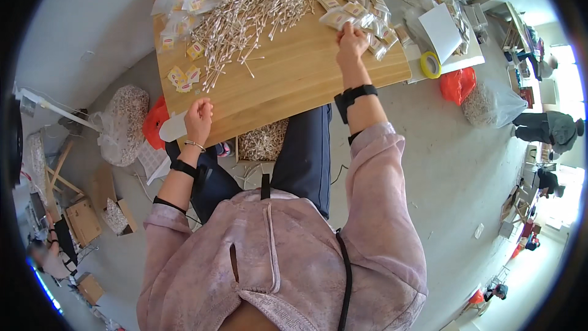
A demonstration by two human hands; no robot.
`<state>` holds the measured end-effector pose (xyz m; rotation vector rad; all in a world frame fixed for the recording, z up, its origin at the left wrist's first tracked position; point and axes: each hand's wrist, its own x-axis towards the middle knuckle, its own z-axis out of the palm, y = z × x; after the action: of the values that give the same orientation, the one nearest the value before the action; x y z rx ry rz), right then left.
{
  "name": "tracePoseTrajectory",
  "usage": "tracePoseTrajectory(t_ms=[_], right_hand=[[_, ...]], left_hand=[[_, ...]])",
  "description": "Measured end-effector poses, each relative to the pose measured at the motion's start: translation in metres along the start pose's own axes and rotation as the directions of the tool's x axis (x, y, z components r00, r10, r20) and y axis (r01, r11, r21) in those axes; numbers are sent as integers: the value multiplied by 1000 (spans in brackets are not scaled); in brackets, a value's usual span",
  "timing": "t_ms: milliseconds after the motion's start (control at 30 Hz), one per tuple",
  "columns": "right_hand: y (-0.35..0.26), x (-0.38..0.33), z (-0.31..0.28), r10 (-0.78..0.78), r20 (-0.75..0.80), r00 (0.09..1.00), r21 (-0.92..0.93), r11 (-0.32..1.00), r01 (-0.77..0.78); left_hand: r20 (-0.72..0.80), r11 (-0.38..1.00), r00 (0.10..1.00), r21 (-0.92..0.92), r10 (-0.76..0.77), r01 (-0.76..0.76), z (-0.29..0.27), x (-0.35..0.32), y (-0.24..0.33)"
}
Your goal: Packaging bunches of cotton swabs into small plastic bags.
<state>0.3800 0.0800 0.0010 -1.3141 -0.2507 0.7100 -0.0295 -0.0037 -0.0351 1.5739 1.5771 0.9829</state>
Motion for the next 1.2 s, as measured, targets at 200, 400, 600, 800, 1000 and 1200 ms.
tracePoseTrajectory(t_ms=[200,400,600,800,1000,1200], right_hand=[[-6,25,14,34,-111,993,107,994,-22],[45,-65,56,108,282,953,-266,963,-30],[73,-102,134,-154,650,744,-425,739,523],[83,-137,226,-100,901,422,-352,400,846],[105,-144,276,-71,920,385,-379,80,922],[130,-180,298,-32,984,177,-172,110,979]], left_hand=[[-3,996,998,69,64,-64,3,-4,-5],[-119,952,972,256,200,-165,1,-8,-2],[-106,962,973,203,206,-181,10,-7,9],[-97,953,965,206,245,-221,8,-11,6],[-82,958,970,195,229,-210,8,-11,12],[-60,956,969,187,242,-227,5,-14,9]])
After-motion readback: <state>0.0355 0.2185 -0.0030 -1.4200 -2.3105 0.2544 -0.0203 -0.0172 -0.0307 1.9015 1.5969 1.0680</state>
